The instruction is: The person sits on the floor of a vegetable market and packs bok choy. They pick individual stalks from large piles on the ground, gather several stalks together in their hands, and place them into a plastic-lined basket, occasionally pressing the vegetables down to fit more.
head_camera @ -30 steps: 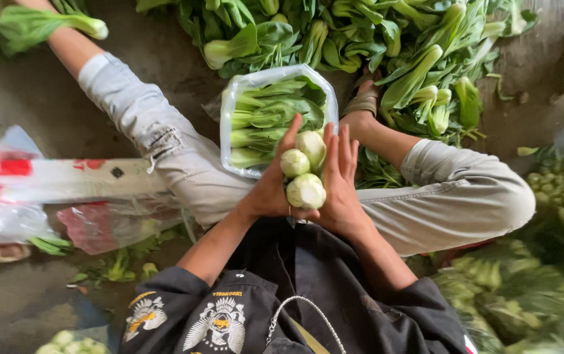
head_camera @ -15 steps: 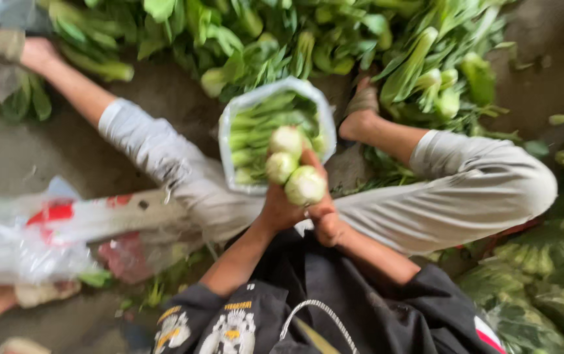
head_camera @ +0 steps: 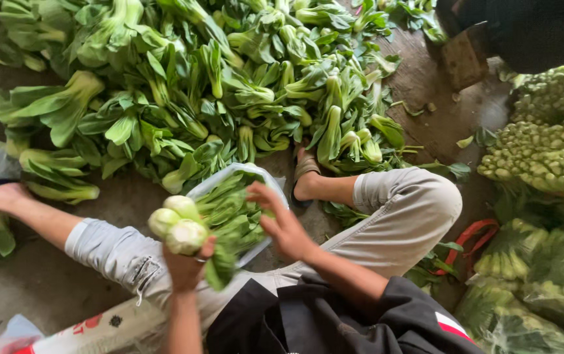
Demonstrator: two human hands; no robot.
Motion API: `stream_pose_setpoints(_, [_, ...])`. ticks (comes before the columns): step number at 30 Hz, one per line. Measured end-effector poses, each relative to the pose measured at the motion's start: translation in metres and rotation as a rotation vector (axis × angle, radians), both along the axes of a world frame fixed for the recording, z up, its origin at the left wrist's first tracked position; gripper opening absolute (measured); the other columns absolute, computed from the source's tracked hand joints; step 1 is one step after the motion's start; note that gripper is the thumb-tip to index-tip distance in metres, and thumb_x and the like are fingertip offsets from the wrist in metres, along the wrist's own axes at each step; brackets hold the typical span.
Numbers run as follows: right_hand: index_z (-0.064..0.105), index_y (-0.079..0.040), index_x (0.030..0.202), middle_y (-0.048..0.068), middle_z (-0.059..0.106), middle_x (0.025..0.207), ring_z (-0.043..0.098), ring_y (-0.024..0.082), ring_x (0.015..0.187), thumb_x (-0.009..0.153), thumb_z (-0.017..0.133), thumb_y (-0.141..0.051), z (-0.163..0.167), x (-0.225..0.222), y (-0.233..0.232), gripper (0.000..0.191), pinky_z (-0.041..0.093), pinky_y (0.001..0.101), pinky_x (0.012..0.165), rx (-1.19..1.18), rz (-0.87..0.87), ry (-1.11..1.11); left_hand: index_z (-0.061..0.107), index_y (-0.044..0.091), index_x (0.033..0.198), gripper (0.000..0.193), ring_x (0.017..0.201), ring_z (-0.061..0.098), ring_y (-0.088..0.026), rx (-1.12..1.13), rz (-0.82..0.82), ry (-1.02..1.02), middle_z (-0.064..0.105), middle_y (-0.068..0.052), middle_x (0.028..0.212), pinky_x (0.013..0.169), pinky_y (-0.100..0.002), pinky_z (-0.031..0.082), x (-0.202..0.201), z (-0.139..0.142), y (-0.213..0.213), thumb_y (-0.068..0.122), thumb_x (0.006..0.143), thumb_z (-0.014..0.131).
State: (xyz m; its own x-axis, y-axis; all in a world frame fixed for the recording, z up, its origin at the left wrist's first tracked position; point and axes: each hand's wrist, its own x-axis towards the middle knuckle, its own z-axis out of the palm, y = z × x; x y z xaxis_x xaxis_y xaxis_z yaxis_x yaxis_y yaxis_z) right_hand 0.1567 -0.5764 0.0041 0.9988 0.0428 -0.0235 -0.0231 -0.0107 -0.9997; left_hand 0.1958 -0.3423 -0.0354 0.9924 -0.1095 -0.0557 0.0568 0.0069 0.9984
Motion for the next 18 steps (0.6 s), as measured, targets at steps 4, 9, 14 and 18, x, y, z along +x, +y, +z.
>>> stream_pose_setpoints(4, [0.047, -0.008, 0.147, 0.015, 0.056, 0.142, 0.062, 0.029, 0.131, 0.095, 0.068, -0.037, -0.017, 0.039, -0.038, 0.063, 0.051, 0.0438, 0.108, -0.337, -0.110, 0.106, 0.044, 0.000, 0.139, 0.100, 0.094, 0.071, -0.023, 0.398, -0.123, -0.238, 0.069, -0.010, 0.113, 0.079, -0.037, 0.060, 0.033, 0.051, 0.029, 0.030, 0.058, 0.095])
stream_pose_setpoints(9, [0.048, -0.021, 0.150, 0.022, 0.048, 0.145, 0.055, 0.044, 0.123, 0.082, 0.078, -0.034, -0.058, 0.101, -0.044, 0.076, 0.047, 0.0511, 0.091, -1.013, 0.224, 0.009, 0.039, 0.001, 0.145, 0.115, 0.096, 0.068, -0.045, 0.804, -0.282, -0.751, 0.064, -0.021, 0.121, 0.081, -0.051, 0.054, 0.058, 0.058, -0.013, 0.033, 0.048, 0.094])
stream_pose_setpoints(14, [0.056, -0.028, 0.144, 0.014, 0.065, 0.119, 0.070, 0.037, 0.103, 0.085, 0.069, -0.021, -0.107, 0.129, -0.044, 0.061, 0.056, 0.0485, 0.081, -1.199, 0.276, 0.085, 0.029, 0.003, 0.154, 0.117, 0.096, 0.066, -0.037, 0.940, -0.529, -0.597, 0.062, -0.017, 0.120, 0.098, -0.052, 0.047, 0.053, 0.002, -0.070, 0.030, 0.060, 0.092])
stream_pose_setpoints(18, [0.067, -0.023, 0.123, 0.013, 0.069, 0.111, 0.070, 0.038, 0.098, 0.087, 0.066, -0.024, -0.119, 0.131, -0.058, 0.036, 0.056, 0.0501, 0.077, -1.078, 0.221, 0.049, 0.028, -0.001, 0.155, 0.112, 0.107, 0.066, -0.036, 1.035, -0.449, -0.755, 0.061, -0.018, 0.128, 0.100, -0.048, 0.047, 0.054, -0.036, -0.090, 0.022, 0.065, 0.089])
